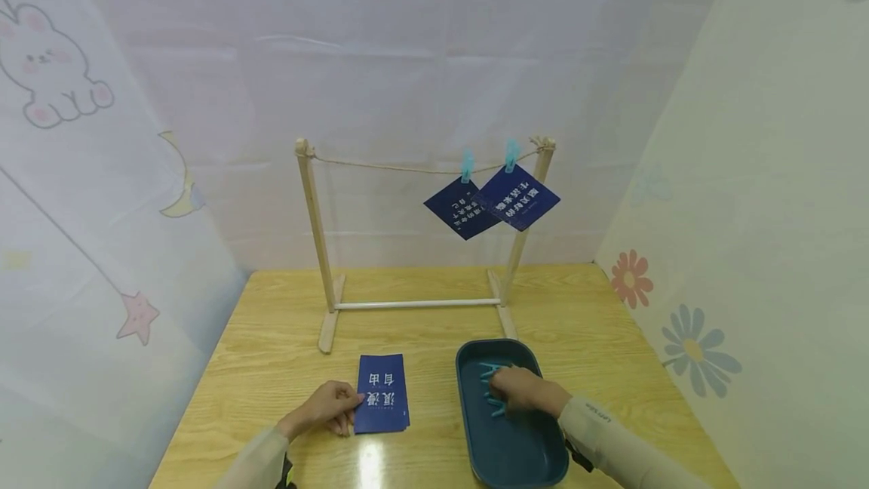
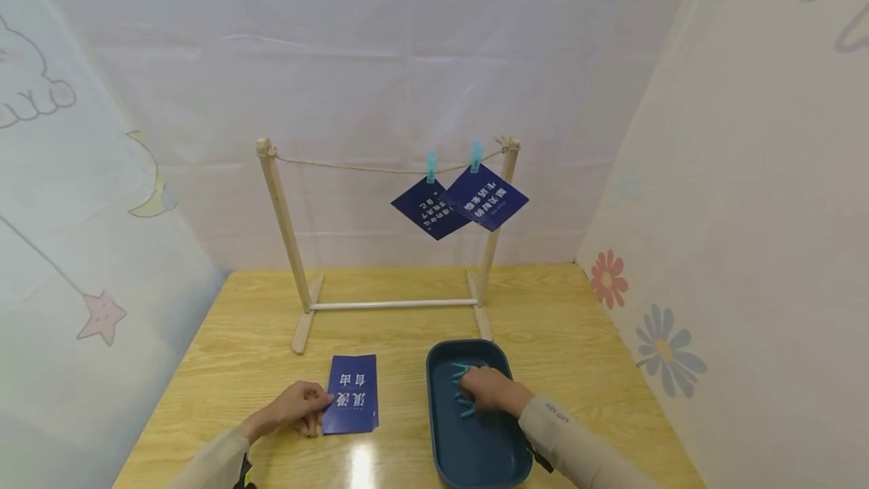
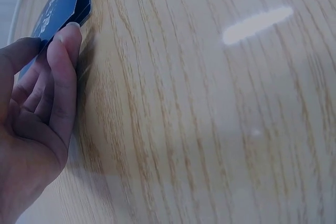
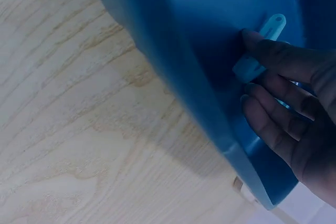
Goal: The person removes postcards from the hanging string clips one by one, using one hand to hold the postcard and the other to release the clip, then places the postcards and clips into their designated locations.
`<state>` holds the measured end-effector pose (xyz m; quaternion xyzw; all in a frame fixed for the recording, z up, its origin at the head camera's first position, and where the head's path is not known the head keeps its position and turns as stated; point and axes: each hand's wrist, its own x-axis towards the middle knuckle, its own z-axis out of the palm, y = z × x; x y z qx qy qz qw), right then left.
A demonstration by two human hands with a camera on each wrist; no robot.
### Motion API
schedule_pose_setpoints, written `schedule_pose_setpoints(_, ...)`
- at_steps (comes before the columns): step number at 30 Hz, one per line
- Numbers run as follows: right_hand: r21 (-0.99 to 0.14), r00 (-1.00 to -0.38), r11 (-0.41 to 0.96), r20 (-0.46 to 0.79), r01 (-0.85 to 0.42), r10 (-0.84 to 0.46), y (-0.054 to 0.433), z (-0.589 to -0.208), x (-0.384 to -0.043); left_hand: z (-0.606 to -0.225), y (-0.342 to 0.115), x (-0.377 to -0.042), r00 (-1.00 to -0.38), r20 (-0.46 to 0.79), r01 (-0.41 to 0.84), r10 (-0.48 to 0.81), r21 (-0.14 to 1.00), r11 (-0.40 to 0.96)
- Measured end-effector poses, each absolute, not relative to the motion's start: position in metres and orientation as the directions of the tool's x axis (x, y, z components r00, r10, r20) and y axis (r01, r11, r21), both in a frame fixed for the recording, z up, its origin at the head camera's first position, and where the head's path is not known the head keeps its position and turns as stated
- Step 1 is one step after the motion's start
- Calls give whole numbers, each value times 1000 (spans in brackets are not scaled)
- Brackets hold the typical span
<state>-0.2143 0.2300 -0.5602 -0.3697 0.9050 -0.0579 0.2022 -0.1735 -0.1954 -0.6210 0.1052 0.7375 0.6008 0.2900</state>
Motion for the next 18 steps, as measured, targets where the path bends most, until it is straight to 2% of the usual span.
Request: schedule_pose_setpoints(18, -229, -644, 712, -309, -664, -700, 228, -560, -214, -625, -196, -172, -817, -284, -178, 501, 952, 249)
